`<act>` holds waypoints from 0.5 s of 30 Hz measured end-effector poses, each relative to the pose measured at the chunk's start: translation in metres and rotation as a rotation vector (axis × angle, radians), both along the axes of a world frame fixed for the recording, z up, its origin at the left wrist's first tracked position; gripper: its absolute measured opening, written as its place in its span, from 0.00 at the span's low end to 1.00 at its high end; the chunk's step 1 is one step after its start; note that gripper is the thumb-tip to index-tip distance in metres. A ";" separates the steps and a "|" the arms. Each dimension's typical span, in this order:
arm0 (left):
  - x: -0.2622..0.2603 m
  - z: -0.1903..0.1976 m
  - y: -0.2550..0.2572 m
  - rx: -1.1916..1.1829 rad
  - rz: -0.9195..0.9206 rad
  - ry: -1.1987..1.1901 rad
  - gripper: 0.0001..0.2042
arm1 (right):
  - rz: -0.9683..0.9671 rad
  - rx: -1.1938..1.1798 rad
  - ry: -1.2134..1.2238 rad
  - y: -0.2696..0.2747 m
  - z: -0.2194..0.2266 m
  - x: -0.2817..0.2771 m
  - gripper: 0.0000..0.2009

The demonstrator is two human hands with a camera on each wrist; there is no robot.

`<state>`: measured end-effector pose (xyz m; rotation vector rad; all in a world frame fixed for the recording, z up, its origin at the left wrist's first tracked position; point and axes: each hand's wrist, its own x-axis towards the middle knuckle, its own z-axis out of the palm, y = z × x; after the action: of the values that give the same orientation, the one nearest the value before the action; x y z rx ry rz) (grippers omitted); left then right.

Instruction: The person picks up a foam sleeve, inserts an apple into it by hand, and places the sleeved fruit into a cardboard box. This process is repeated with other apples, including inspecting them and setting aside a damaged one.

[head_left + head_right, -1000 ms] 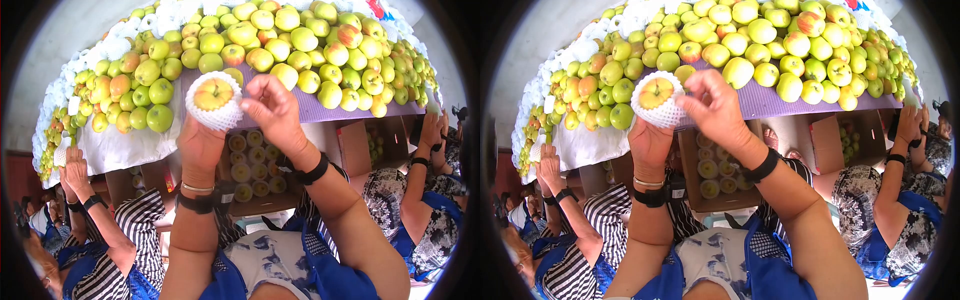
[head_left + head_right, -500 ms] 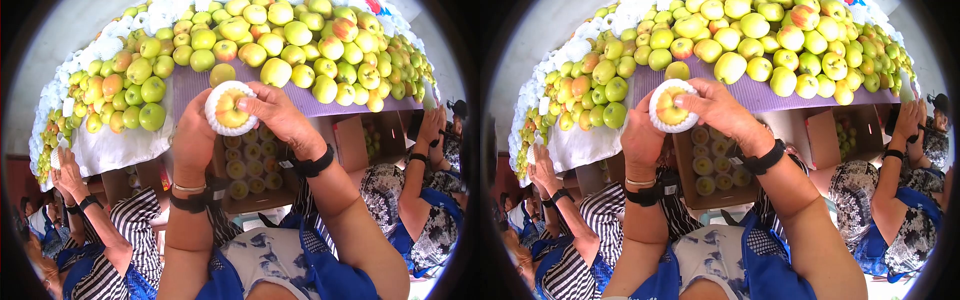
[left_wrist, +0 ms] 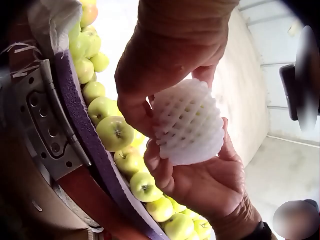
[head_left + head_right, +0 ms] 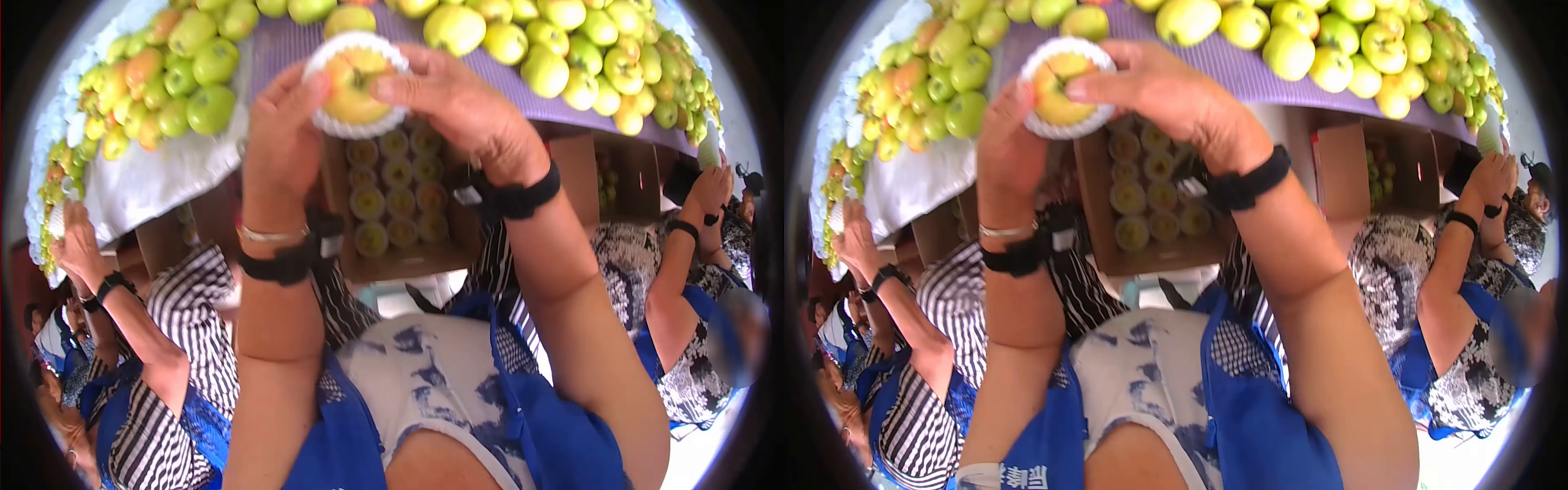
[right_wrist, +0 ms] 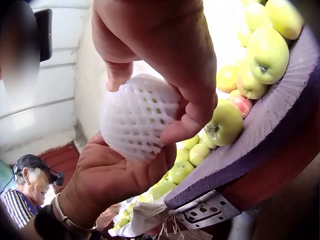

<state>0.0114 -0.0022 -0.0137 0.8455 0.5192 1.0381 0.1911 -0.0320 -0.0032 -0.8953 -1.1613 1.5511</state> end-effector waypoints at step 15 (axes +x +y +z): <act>-0.065 -0.009 0.029 0.216 -0.063 -0.042 0.31 | 0.282 -0.197 -0.202 -0.022 -0.013 -0.003 0.20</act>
<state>-0.0536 0.0263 -0.0232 1.0227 0.3467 1.0644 0.1877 -0.0540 -0.0162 -1.0735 -1.3395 1.8620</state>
